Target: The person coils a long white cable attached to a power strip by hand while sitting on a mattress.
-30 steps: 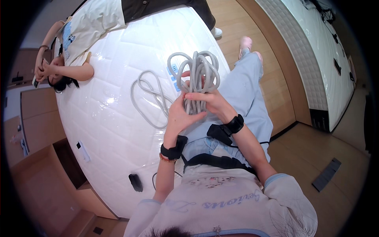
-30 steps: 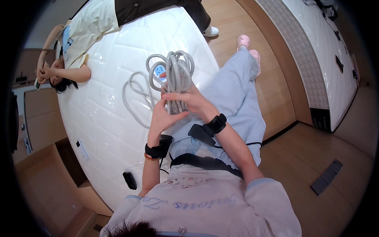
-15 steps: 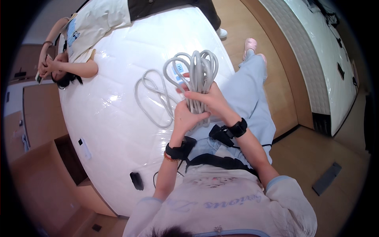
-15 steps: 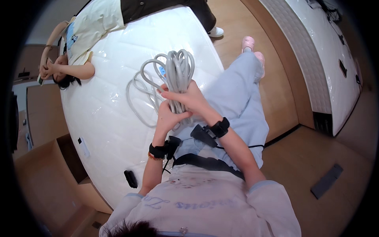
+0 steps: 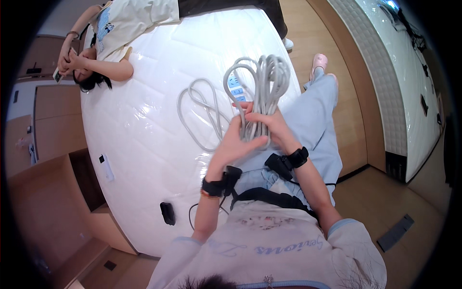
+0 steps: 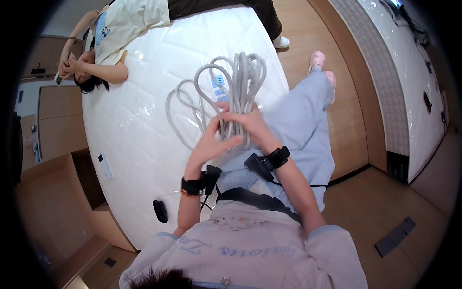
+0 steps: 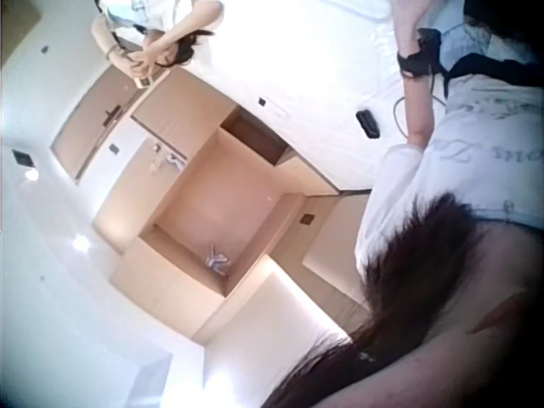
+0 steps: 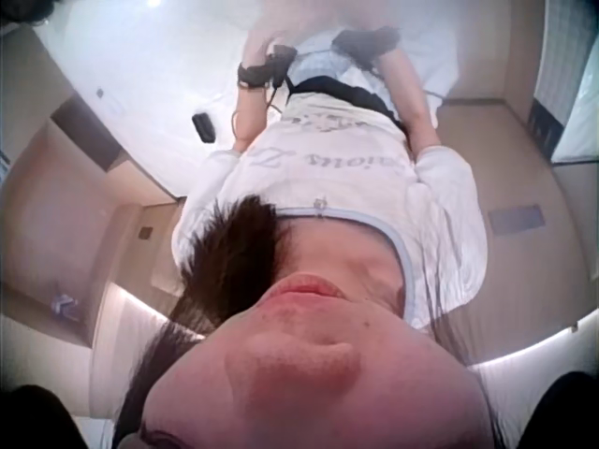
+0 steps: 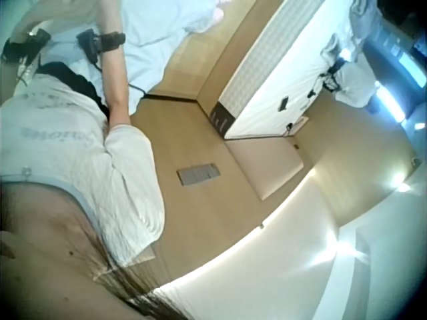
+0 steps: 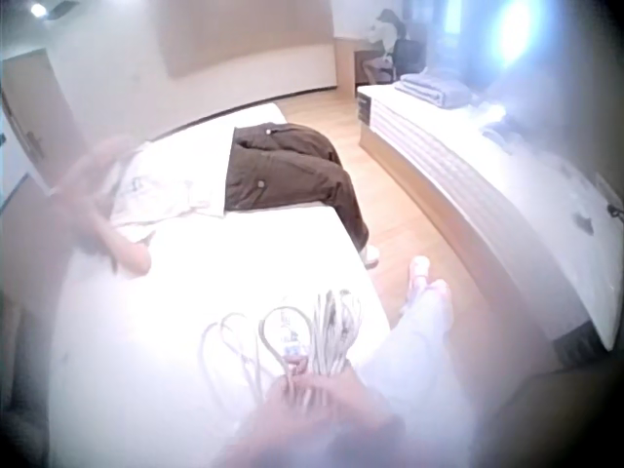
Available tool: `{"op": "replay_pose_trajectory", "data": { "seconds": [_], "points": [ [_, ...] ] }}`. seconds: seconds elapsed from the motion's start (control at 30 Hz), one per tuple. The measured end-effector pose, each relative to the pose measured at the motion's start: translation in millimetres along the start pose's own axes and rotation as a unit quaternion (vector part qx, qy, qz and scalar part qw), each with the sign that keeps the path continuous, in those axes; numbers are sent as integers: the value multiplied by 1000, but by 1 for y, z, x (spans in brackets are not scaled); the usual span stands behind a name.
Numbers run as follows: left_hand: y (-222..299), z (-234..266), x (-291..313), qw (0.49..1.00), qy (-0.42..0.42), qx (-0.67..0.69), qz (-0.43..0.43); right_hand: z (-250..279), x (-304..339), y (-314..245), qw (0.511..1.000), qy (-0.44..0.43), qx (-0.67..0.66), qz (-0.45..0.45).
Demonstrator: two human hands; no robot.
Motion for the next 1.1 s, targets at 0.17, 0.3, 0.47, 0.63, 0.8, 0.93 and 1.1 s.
{"op": "replay_pose_trajectory", "data": {
  "seconds": [0.17, 0.3, 0.47, 0.63, 0.8, 0.93, 1.1],
  "points": [
    [-49, 66, -15, 990, 83, 66, 88, 10, 0, -12, 994, 20, -108, -14],
    [-65, 89, -16, 965, 239, -28, 102, 7, -2, -16, 990, 28, -140, -1],
    [-57, 76, -36, 933, 298, -135, 149, 2, -5, -11, 993, -24, -112, 6],
    [-66, 89, -40, 954, 273, -24, 122, 3, -2, -11, 994, 11, -107, -14],
    [-14, 83, -10, 971, 224, 79, -7, 18, 1, 0, 997, 53, -46, -39],
    [-2, 62, 0, 973, 125, 191, 34, 10, 5, 2, 997, 52, 30, -38],
    [6, 41, -2, 974, 44, 219, 27, 8, 3, 7, 996, 13, 89, -17]
  ]
}}
Point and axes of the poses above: each hand's wrist, its own x-axis away from the middle knuckle, its own z-axis out of the back of the hand, y = z × x, the point moved 10 cm from there along -x, towards the middle knuckle, and after that the axes turned 15 degrees about z, right-handed, at the moved point
